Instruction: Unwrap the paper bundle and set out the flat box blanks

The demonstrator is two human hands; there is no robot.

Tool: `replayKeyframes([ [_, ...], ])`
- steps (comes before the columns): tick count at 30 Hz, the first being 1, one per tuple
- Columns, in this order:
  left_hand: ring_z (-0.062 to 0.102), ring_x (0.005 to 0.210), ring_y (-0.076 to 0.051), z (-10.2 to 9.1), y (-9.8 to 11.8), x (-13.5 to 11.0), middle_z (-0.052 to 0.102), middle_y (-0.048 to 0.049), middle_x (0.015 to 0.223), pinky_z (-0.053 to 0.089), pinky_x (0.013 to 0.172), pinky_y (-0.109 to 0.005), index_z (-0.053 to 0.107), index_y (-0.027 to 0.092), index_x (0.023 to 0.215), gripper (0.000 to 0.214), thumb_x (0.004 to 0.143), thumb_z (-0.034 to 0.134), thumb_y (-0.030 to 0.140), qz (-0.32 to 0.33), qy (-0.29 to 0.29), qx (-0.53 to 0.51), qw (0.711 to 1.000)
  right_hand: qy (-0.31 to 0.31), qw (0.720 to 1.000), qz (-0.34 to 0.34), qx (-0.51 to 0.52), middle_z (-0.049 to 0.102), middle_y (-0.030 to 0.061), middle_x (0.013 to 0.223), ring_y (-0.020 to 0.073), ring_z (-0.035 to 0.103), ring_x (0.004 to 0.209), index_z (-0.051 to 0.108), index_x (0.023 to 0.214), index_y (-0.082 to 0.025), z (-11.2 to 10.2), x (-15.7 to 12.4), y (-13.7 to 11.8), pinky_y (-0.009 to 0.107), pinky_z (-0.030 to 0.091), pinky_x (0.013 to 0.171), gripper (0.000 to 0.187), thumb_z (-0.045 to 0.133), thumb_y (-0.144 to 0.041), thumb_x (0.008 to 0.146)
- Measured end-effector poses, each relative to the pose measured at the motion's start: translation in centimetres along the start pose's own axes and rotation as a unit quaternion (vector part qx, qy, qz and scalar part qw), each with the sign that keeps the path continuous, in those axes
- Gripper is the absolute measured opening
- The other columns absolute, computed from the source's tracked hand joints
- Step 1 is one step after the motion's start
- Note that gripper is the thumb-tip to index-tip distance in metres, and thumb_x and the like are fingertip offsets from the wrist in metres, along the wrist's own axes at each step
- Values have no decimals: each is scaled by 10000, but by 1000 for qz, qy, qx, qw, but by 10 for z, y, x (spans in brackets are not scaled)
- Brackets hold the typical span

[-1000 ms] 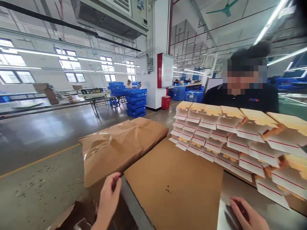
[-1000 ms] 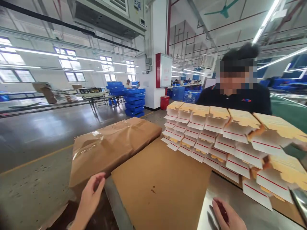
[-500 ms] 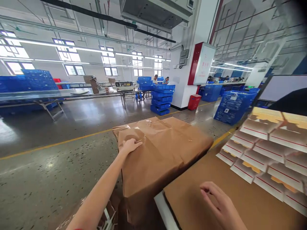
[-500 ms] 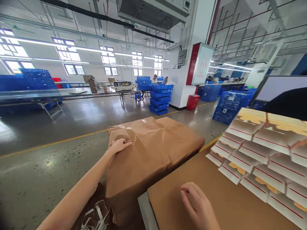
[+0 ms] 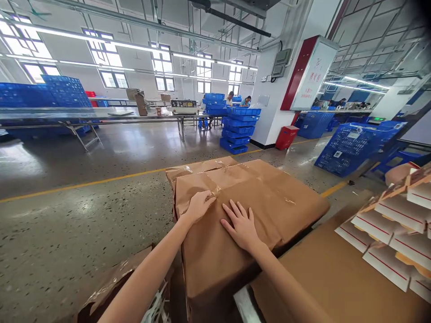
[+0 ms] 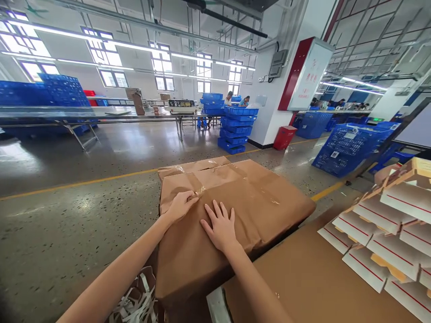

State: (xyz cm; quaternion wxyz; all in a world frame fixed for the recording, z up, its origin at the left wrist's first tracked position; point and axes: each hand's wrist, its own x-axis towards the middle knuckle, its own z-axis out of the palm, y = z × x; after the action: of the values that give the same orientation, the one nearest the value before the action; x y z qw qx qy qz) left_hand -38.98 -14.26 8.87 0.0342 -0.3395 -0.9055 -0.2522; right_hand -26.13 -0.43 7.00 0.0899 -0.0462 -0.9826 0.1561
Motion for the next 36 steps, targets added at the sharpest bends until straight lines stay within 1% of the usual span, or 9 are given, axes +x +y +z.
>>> replayKeyframes([
  [4,568,755,-128,-18,2,-28,581,-2,771,486,759,-337,569,146,807,292,921,437,380,35,14,-15,999,3,1000,10,-14,348,75,1519,315,306,1390,412,1414,-237,1,1,1,634,172,1093,523,399,-456,939],
  [10,553,666,-123,-47,-2,-65,564,25,716,483,675,-314,563,156,1060,343,864,535,437,77,-105,-7,991,12,1000,22,-11,369,49,1513,283,310,1390,433,1396,-263,4,3,1,602,169,1110,503,400,-468,938],
  [14,553,992,-204,-43,0,-69,607,-44,972,424,930,-463,610,158,958,226,849,568,352,79,-104,46,990,19,999,22,-13,376,47,1509,274,315,1388,440,1392,-255,6,0,1,582,173,1119,490,405,-447,943],
  [17,548,1072,-208,-40,-1,-73,620,-52,1055,341,1035,-508,592,157,1000,231,889,504,340,76,-93,31,992,24,999,21,-15,380,45,1508,272,326,1384,448,1387,-253,6,-2,2,570,187,1121,481,403,-439,945],
  [21,596,986,-169,-46,0,-70,647,-44,1018,388,1012,-460,572,155,1033,259,941,389,313,60,-112,1,992,29,999,17,-15,390,51,1502,276,331,1380,457,1381,-242,6,-3,3,572,191,1119,479,401,-436,946],
  [26,597,982,-209,-53,12,-40,641,-62,1021,449,936,-466,580,147,1051,450,756,664,475,33,-249,56,966,36,999,15,-10,403,62,1494,282,329,1379,473,1368,-229,5,-7,2,574,191,1117,459,415,-400,946],
  [29,590,959,-210,-50,20,-27,636,-56,979,452,917,-469,609,144,941,401,710,712,455,23,-308,88,947,38,999,12,-6,411,54,1490,273,334,1377,481,1358,-237,5,-9,2,566,190,1121,452,417,-406,944],
  [33,574,868,-178,-52,18,-34,613,-14,845,454,864,-416,597,146,788,285,707,721,390,34,-283,11,958,48,999,14,0,409,33,1492,260,334,1375,476,1355,-265,6,-9,5,561,189,1123,449,417,-427,940],
  [36,518,702,-126,-73,-5,-63,526,31,693,438,703,-298,526,161,686,300,757,647,425,30,-236,-137,962,50,999,16,8,414,65,1488,282,344,1366,480,1351,-246,4,-8,4,588,197,1104,443,399,-410,947],
])
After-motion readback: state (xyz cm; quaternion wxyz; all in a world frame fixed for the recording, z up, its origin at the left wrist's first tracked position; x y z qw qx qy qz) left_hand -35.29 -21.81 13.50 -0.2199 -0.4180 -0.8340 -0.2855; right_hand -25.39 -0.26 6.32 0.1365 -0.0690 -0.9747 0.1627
